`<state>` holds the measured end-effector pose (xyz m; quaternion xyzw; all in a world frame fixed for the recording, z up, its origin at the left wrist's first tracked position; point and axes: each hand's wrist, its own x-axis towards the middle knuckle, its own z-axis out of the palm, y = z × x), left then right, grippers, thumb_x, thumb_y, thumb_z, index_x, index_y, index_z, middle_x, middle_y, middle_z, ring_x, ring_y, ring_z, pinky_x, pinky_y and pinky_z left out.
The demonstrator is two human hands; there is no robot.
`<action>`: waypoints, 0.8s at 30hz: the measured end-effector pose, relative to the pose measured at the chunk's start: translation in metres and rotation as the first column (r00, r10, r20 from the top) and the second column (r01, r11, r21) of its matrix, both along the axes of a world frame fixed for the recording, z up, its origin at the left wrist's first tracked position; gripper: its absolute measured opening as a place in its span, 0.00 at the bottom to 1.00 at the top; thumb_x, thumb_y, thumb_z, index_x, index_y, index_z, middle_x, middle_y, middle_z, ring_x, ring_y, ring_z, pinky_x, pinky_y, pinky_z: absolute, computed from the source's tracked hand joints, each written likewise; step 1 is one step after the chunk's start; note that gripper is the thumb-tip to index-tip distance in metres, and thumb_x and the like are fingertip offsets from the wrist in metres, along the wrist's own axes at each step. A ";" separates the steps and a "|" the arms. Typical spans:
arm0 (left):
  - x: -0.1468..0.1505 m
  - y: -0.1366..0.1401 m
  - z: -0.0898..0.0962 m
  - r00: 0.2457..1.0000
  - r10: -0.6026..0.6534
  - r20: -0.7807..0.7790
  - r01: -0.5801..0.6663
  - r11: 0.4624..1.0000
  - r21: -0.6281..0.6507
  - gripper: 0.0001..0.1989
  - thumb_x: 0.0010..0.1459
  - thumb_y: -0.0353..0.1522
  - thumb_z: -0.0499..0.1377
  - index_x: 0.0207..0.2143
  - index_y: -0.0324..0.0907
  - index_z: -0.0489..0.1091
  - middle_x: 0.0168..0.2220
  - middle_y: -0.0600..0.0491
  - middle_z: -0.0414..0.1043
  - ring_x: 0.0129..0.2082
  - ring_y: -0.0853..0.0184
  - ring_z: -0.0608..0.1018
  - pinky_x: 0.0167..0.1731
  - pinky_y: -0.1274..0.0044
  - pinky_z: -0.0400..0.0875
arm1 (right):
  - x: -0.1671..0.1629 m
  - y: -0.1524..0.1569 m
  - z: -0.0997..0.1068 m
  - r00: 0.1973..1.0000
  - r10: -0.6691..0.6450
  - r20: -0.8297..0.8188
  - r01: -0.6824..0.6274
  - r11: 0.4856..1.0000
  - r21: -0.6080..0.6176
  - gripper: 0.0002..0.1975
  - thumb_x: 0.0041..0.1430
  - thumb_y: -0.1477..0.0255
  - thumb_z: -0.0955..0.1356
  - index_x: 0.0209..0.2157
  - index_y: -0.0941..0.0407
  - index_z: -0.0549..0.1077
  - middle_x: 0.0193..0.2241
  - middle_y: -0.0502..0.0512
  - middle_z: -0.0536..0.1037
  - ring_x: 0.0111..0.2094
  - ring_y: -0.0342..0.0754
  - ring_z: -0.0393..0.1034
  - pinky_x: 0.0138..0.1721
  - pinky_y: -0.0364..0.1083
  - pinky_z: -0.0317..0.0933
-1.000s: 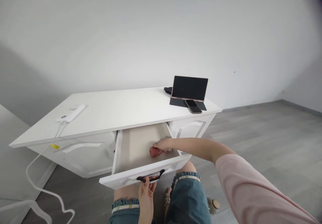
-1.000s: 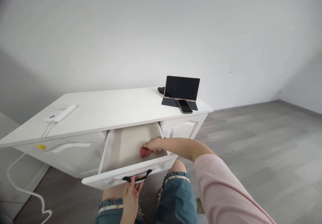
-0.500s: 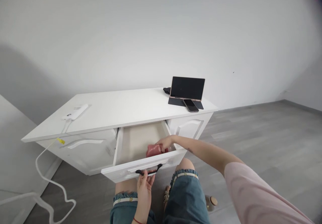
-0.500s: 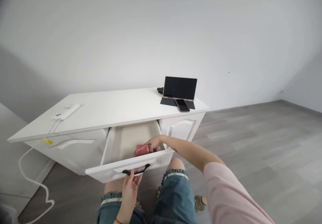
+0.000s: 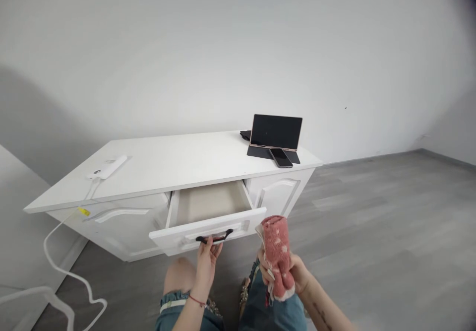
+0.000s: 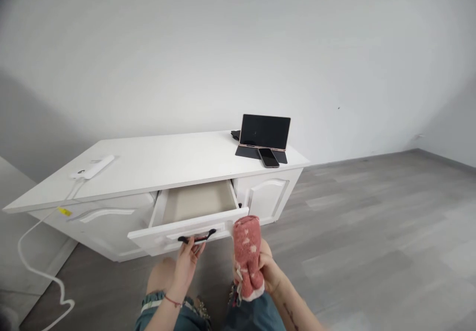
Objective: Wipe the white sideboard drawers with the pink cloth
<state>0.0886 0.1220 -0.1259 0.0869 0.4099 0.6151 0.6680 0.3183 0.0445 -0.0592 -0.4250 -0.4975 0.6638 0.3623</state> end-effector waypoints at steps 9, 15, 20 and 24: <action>0.000 0.081 0.023 0.988 -0.085 -0.131 0.087 0.996 0.009 0.08 0.59 0.27 0.61 0.27 0.41 0.67 0.28 0.52 0.78 0.30 0.65 0.83 0.48 0.64 0.75 | -0.004 -0.020 -0.050 0.766 -0.410 -0.495 0.135 0.856 -0.499 0.15 0.28 0.67 0.62 0.26 0.52 0.67 0.21 0.49 0.59 0.21 0.44 0.54 0.30 0.53 0.69; 0.002 0.129 0.022 0.985 -0.063 -0.160 0.058 0.998 -0.034 0.09 0.59 0.27 0.61 0.27 0.43 0.65 0.23 0.58 0.71 0.27 0.67 0.82 0.43 0.69 0.77 | -0.008 -0.018 -0.058 0.740 -0.404 -0.538 0.081 0.847 -0.525 0.10 0.29 0.67 0.63 0.22 0.51 0.66 0.19 0.49 0.60 0.20 0.45 0.56 0.26 0.49 0.66; 0.000 0.151 0.019 0.988 -0.040 -0.149 0.033 0.998 -0.051 0.08 0.57 0.25 0.61 0.27 0.41 0.67 0.21 0.58 0.71 0.19 0.72 0.77 0.31 0.77 0.76 | -0.014 -0.024 -0.061 0.691 -0.375 -0.618 -0.016 0.847 -0.531 0.10 0.33 0.70 0.65 0.24 0.54 0.70 0.20 0.51 0.68 0.24 0.45 0.63 0.31 0.47 0.66; 0.001 0.150 0.017 0.997 -0.006 -0.082 0.006 1.000 0.000 0.07 0.57 0.24 0.61 0.27 0.40 0.69 0.26 0.55 0.76 0.20 0.76 0.75 0.32 0.79 0.76 | -0.015 -0.030 -0.068 0.655 -0.397 -0.643 -0.021 0.841 -0.541 0.08 0.35 0.72 0.66 0.24 0.57 0.72 0.20 0.51 0.71 0.24 0.43 0.64 0.29 0.42 0.64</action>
